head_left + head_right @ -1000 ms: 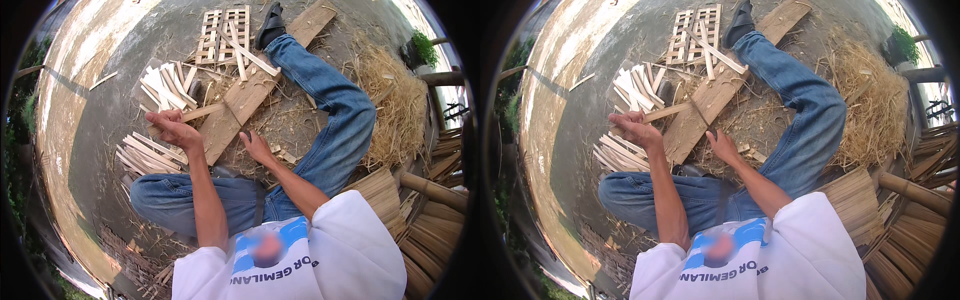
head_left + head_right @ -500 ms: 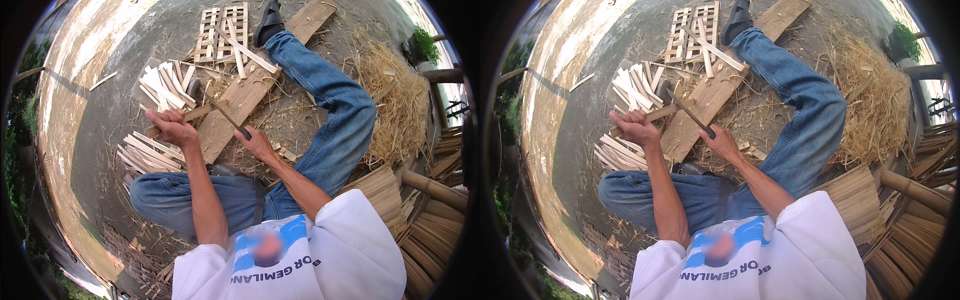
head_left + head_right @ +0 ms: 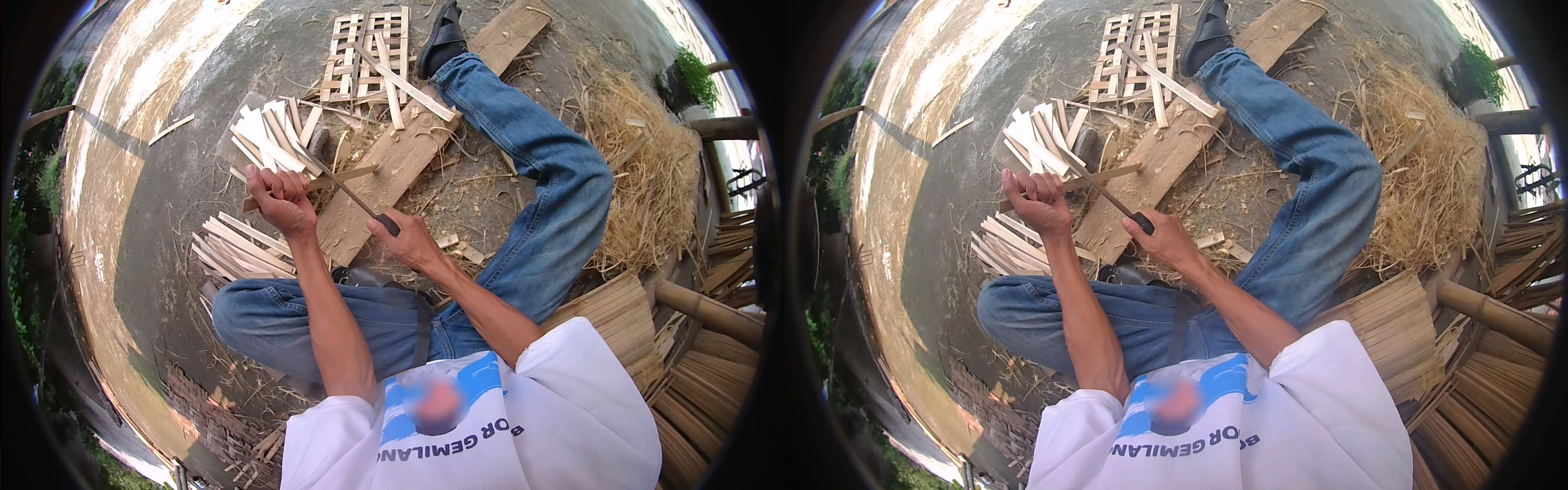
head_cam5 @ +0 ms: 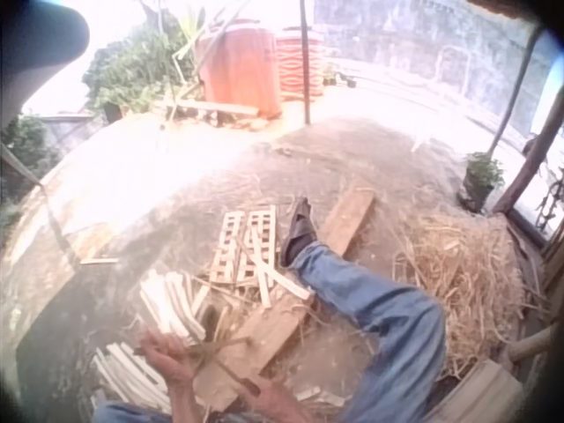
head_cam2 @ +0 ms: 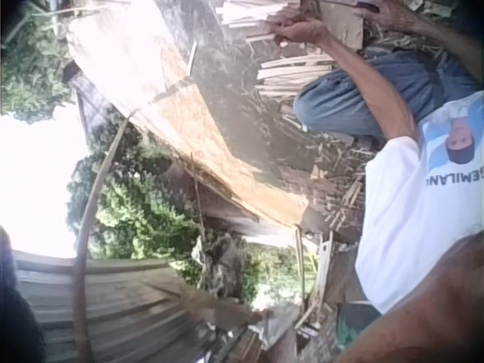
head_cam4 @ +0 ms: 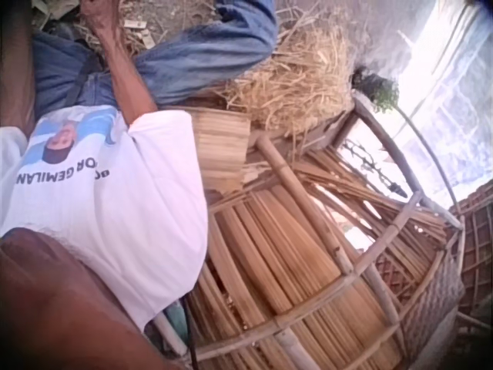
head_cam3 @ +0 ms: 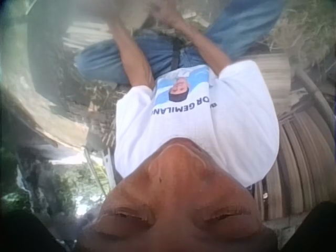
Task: The person sits on the ground and uses a large knife to split thin bamboo strips into smaller pieces. They repeatedly shave and cut the strips, then place the finished pieces into a pile and later into a bamboo tube.
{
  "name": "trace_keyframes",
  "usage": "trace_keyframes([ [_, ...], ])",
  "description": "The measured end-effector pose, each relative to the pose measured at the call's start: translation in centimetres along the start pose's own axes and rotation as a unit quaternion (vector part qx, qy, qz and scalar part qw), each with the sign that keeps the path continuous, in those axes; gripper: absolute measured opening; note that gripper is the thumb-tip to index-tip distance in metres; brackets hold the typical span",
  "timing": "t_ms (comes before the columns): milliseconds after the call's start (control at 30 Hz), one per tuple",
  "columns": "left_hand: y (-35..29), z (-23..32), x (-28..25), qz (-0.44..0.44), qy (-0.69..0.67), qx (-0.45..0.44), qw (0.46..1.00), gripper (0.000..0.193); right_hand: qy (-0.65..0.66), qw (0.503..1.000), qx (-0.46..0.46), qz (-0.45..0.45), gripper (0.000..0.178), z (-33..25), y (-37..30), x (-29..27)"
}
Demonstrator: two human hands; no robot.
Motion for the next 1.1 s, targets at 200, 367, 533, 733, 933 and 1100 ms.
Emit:
trace_keyframes([
  [200, 0.2, 0.1, 0.9, -0.009, 0.009, -0.001, 1.0, 0.055, 0.023, 0.988, 0.153, 0.024, 0.06, 7.7, 1.6, -2.2],
  [367, 0.3, 0.1, 0.2, -0.03, 0.013, -0.002, 0.999, 0.054, -0.009, 0.999, -0.04, -0.001, 0.056, -0.3, -0.1, 0.3],
  [533, 0.6, 0.4, 0.3, -0.027, 0.01, 0.004, 1.0, 0.053, -0.047, 0.998, 0.018, 0.026, 0.053, 4.3, 1.6, -1.1],
  [733, 0.4, -0.1, 0.0, -0.022, 0.008, -0.012, 1.0, 0.052, -0.051, 0.998, -0.015, 0.041, 0.053, 3.5, 0.7, -0.2],
  [933, 0.4, -0.2, 0.4, 0.0, 0.009, 0.012, 1.0, 0.053, -0.003, 0.996, 0.072, 0.051, 0.055, 7.7, 1.3, -1.0],
  [1100, 0.5, -0.1, -0.6, 0.157, 0.089, 0.085, 0.98, 0.053, 0.05, 0.989, 0.137, 0.037, 0.054, 7.5, 1.4, 0.4],
])
Point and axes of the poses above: each hand's wrist, its own y-axis towards the middle knuckle, its own x-axis out of the palm, z = x × y, the point moved 5 cm from there along y, towards the middle knuckle, and after that the axes turned 3 degrees about z, right-handed, at the moved point
